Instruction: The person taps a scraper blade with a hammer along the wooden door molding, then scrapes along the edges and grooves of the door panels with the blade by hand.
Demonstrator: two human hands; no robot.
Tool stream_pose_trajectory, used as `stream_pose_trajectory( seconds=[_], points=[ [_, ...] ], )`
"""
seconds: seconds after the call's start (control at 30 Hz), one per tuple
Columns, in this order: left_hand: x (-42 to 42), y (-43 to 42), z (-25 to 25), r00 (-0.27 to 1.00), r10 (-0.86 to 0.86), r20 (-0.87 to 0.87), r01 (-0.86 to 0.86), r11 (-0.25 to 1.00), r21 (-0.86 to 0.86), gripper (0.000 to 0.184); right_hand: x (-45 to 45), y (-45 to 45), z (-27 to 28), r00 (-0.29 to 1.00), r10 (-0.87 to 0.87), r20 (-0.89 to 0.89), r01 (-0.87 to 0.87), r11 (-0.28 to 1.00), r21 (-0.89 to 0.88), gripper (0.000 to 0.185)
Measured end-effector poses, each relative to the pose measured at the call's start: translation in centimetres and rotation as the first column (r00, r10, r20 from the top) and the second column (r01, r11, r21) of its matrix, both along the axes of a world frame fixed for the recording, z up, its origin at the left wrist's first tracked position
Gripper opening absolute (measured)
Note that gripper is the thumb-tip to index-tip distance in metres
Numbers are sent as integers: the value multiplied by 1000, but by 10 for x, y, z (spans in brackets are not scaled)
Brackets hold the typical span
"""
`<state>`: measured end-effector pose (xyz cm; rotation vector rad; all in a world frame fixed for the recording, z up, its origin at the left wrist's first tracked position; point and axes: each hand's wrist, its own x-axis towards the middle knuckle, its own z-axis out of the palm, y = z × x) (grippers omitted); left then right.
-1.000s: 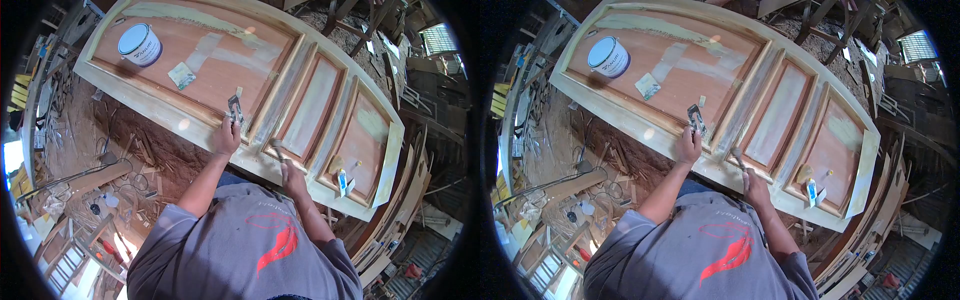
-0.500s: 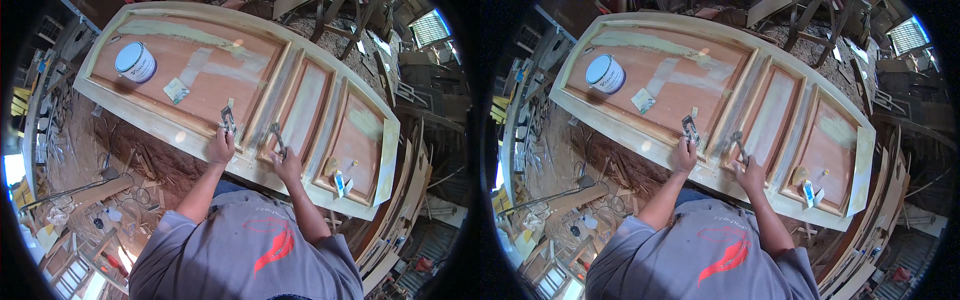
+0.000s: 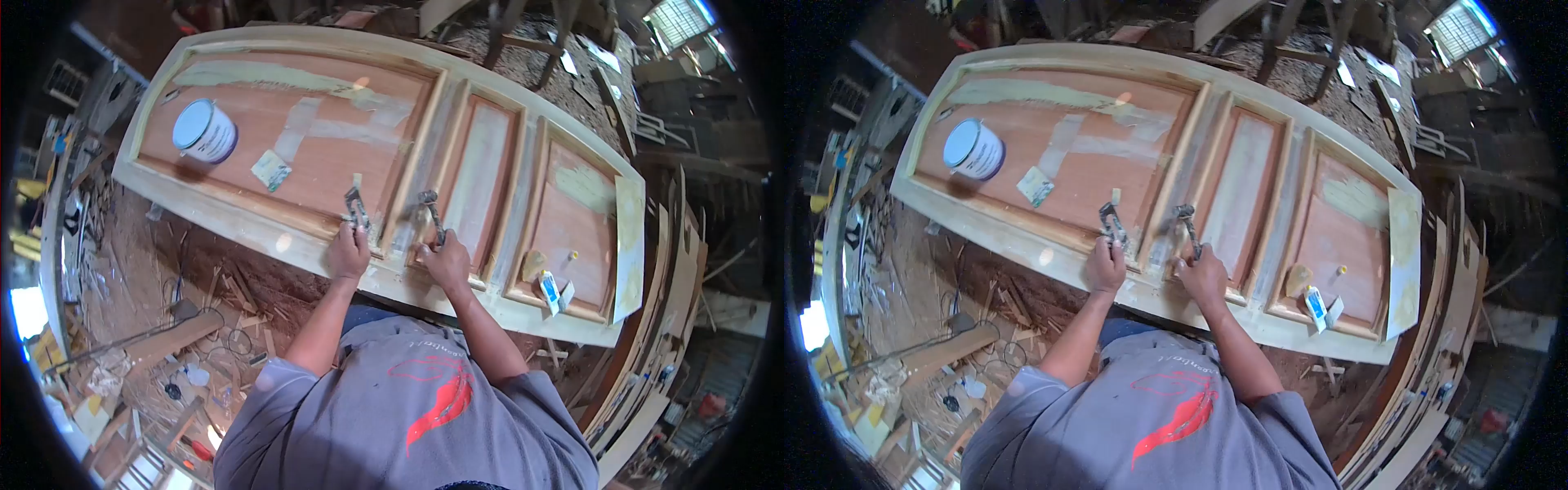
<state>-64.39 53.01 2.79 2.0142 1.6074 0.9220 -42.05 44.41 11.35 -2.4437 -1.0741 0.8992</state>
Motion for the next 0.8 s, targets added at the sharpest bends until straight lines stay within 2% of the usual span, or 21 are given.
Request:
stream_pose_trajectory(
  seconds=[0.1,0.13,0.23,0.27,0.37,0.43,0.5,0.53,0.63,0.67,0.8],
  points=[
    [-2,-1,-10,1000,8,-25,-9,1000,-25,23,8,-12,-3,999,35,0,-35,999,6,51],
    [-2,0,-11,1000,-2,-18,2,1000,28,22,8,-19,4,998,57,15,-56,998,-36,49],
    [-3,-1,-10,1000,6,-13,-6,1000,-18,23,16,-55,-2,1000,11,-4,-11,996,-90,48],
    [-3,0,-10,999,-4,32,4,1000,-19,24,21,-76,-10,1000,-22,2,22,999,27,45],
    [-4,0,4,986,-45,158,67,988,-136,24,34,-140,-11,976,-216,41,201,952,230,34],
    [2,-4,4,961,-124,247,161,977,-136,24,48,-176,-1,936,-349,57,326,915,238,28],
    [18,-11,17,927,-231,294,274,955,-113,25,60,-206,13,929,-341,143,323,936,137,27],
    [30,-18,29,905,-260,338,331,928,-172,24,62,-217,15,920,-323,222,292,943,163,28],
    [69,-27,27,850,-401,342,484,851,-205,24,66,-231,14,928,-203,311,106,948,300,45],
    [82,-29,26,836,-422,350,511,831,-220,24,66,-233,15,917,-115,381,54,985,166,63],
    [101,-31,18,825,-461,327,548,793,-265,25,63,-227,34,899,-105,425,9,975,224,66]
  ],
)
